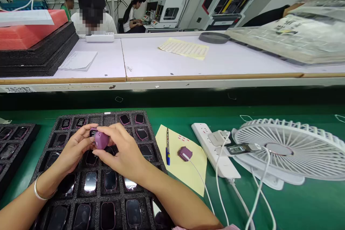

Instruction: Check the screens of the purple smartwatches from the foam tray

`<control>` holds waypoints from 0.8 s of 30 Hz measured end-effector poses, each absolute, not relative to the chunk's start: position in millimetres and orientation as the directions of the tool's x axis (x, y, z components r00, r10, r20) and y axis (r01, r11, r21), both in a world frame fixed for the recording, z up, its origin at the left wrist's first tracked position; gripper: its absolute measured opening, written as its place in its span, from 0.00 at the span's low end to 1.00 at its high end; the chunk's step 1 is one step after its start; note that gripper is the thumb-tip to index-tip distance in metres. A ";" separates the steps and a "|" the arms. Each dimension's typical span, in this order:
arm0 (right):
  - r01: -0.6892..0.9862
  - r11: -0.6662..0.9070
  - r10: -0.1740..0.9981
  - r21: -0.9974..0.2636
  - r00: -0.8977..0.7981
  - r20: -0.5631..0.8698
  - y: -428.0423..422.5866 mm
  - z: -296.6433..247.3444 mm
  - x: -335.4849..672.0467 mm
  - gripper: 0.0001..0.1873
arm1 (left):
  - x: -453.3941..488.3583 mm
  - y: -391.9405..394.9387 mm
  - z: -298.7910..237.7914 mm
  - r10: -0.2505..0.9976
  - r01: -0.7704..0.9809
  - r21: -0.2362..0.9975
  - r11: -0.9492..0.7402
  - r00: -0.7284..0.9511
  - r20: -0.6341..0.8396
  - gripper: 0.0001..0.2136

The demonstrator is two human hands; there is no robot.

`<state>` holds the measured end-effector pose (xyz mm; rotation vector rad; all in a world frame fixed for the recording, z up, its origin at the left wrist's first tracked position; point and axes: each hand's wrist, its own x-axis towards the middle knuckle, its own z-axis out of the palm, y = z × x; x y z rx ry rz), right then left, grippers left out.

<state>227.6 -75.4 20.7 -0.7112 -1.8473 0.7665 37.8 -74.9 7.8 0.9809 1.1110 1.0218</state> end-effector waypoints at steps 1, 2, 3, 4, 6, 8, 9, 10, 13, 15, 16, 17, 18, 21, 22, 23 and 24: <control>0.138 0.607 0.769 -0.783 -0.349 0.535 -73.3 19.2 227.5 0.21 | 37.6 -75.0 7.8 0.966 -0.138 0.961 0.240 0.137 -0.221 0.19; 0.135 0.583 0.786 -0.801 -0.346 0.513 -71.3 17.8 227.3 0.21 | 37.3 -75.1 7.8 0.966 -0.135 0.961 0.240 0.136 -0.222 0.19; 0.127 0.563 0.798 -0.817 -0.343 0.496 -69.5 16.5 227.2 0.22 | 37.1 -75.2 7.9 0.965 -0.133 0.961 0.241 0.134 -0.224 0.19; 0.118 0.549 0.806 -0.828 -0.338 0.486 -67.9 15.3 227.1 0.22 | 36.9 -75.2 7.9 0.965 -0.131 0.962 0.241 0.133 -0.224 0.19; 0.103 0.543 0.809 -0.834 -0.331 0.486 -65.7 13.5 226.8 0.22 | 36.6 -75.0 7.8 0.966 -0.130 0.962 0.241 0.131 -0.224 0.20; 0.098 0.541 0.810 -0.835 -0.327 0.486 -64.7 12.6 226.5 0.22 | 36.6 -74.8 7.8 0.966 -0.129 0.963 0.237 0.134 -0.220 0.20; 0.096 0.534 0.814 -0.840 -0.326 0.480 -64.7 12.5 226.4 0.22 | 36.7 -74.7 8.0 0.966 -0.130 0.963 0.236 0.137 -0.218 0.20; 0.092 0.522 0.820 -0.848 -0.327 0.469 -65.0 12.6 226.4 0.23 | 36.8 -74.8 8.2 0.966 -0.130 0.963 0.236 0.140 -0.218 0.20; 0.019 0.425 0.854 -0.905 -0.340 0.394 -66.5 13.0 226.6 0.24 | 37.2 -75.2 9.2 0.964 -0.139 0.960 0.243 0.143 -0.224 0.19; -0.100 0.295 0.869 -0.950 -0.386 0.310 -67.4 12.6 226.9 0.26 | 37.4 -75.5 9.8 0.961 -0.166 0.952 0.258 0.147 -0.235 0.19; -0.170 0.210 0.868 -0.963 -0.420 0.263 -67.5 12.1 227.0 0.27 | 37.4 -75.6 10.0 0.959 -0.187 0.946 0.266 0.150 -0.241 0.18; -0.239 0.117 0.863 -0.964 -0.456 0.217 -67.5 11.6 227.0 0.29 | 37.4 -75.7 10.3 0.957 -0.210 0.938 0.275 0.153 -0.246 0.18; -0.305 0.024 0.853 -0.952 -0.490 0.179 -67.2 11.2 226.8 0.30 | 37.4 -75.8 10.7 0.956 -0.232 0.931 0.282 0.155 -0.251 0.18; -0.476 -0.205 0.819 -0.855 -0.561 0.116 -65.6 10.8 226.0 0.30 | 37.2 -76.6 12.4 0.953 -0.273 0.917 0.290 0.166 -0.252 0.18; -0.517 -0.265 0.803 -0.814 -0.585 0.111 -65.0 10.9 225.7 0.30 | 37.1 -76.8 13.0 0.953 -0.280 0.915 0.290 0.170 -0.250 0.17; -0.547 -0.319 0.784 -0.774 -0.611 0.109 -64.4 11.0 225.5 0.30 | 36.9 -77.0 13.6 0.953 -0.286 0.913 0.290 0.173 -0.249 0.17; -0.564 -0.365 0.764 -0.740 -0.636 0.108 -63.9 10.9 225.5 0.29 | 36.8 -77.0 14.0 0.953 -0.290 0.912 0.290 0.177 -0.247 0.17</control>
